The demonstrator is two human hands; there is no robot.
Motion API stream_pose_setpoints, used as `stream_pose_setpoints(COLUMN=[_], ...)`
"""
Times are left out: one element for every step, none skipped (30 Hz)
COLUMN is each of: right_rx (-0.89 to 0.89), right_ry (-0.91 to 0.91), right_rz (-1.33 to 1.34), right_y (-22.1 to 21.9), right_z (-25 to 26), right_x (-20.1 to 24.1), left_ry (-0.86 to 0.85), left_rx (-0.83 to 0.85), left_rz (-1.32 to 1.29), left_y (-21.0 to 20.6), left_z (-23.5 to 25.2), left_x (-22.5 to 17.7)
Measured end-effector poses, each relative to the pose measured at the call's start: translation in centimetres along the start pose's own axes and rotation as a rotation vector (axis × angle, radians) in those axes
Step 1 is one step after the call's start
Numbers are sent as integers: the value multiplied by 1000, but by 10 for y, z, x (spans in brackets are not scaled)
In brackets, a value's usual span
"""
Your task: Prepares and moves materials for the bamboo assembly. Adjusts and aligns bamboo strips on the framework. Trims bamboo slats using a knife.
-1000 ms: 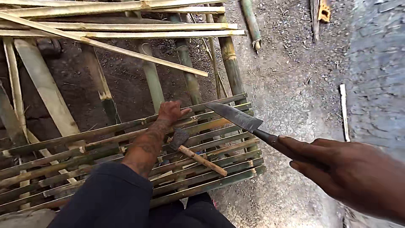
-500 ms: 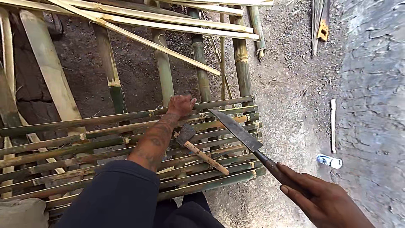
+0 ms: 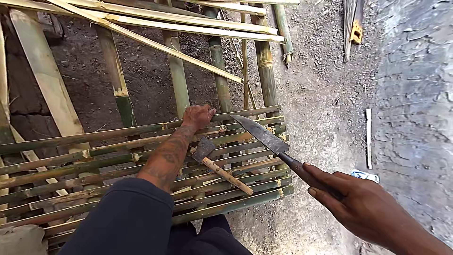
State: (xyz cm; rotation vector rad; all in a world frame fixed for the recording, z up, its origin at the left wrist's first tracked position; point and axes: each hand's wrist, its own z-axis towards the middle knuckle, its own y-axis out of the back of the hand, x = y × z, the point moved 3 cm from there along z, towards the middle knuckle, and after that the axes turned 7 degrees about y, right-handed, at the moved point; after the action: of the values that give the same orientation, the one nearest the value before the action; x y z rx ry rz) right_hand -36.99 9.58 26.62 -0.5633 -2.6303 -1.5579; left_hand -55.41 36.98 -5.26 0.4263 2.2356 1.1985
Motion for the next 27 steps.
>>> stream_pose_setpoints(right_rx=[3, 7, 16, 22, 22, 22, 23, 23, 24, 26, 30, 36, 44, 50, 58, 71, 87, 115, 147, 181, 214, 246, 281, 318, 364, 406, 452], right_ry=[-1, -3, -7, -10, -12, -14, -14, -12, -13, -15, -18, -22, -27, -32, -38, -48, -61, -79, -101, -124, -142, -155, -162, -162, -157, -139, -115], right_rz=[-1, -2, -5, -10, -13, -11, -13, -12, -12, -15, -15, -16, -15, -13, -9, -4, 0, 8, 19, 34, 41, 42, 28, -3, -47, -104, -170], right_y=[1, 1, 2, 2, 1, 1, 1, 1, 1, 2, 2, 2, 2, 3, 4, 5, 7, 10, 14, 19, 26, 32, 39, 46, 53, 60, 67], right_z=[1, 2, 2, 2, 2, 2, 2, 2, 2, 2, 2, 2, 2, 2, 3, 4, 6, 8, 11, 15, 20, 26, 32, 39, 46, 53, 62], right_x=[0, 1, 1, 0, 0, 0, 1, 1, 2, 3, 4, 4, 5, 5, 6, 7, 9, 10, 12, 15, 18, 21, 25, 30, 36, 41, 47], left_ry=[1, 1, 0, 1, 3, 5, 7, 8, 9, 9, 7, 8, 9, 9, 7, 6, 3, 1, 1, 0, 0, -3, -5, -5, -5, -5, -6], left_rx=[4, 5, 3, 0, -2, -3, -3, 4, 8, 8, 3, 1, 4, 8, 9, 10, 6, 3, 1, 0, -1, -2, -1, 3, 8, 14, 21], left_rz=[2, 1, -1, -2, -4, -5, -12, -23, -28, -28, -25, -22, -23, -22, -21, -19, -18, -16, -16, -17, -19, -17, -13, -9, -6, -1, 1], left_y=[0, 0, 0, 0, 1, 2, 2, 3, 3, 3, 3, 3, 3, 3, 4, 3, 3, 2, 1, 1, 0, 0, -1, -1, -1, -1, -1], left_z=[0, 0, 0, -1, -1, -2, -2, -2, -2, -3, -2, -2, -2, -2, -2, -2, -2, -1, -1, -1, -1, -1, -1, -1, -1, -1, -1], left_x=[0, 0, 0, 0, -1, -1, -1, -1, -2, -2, -1, -2, -2, -2, -2, -2, -1, -1, -1, -1, -1, -1, -1, -2, -2, -3, -3])
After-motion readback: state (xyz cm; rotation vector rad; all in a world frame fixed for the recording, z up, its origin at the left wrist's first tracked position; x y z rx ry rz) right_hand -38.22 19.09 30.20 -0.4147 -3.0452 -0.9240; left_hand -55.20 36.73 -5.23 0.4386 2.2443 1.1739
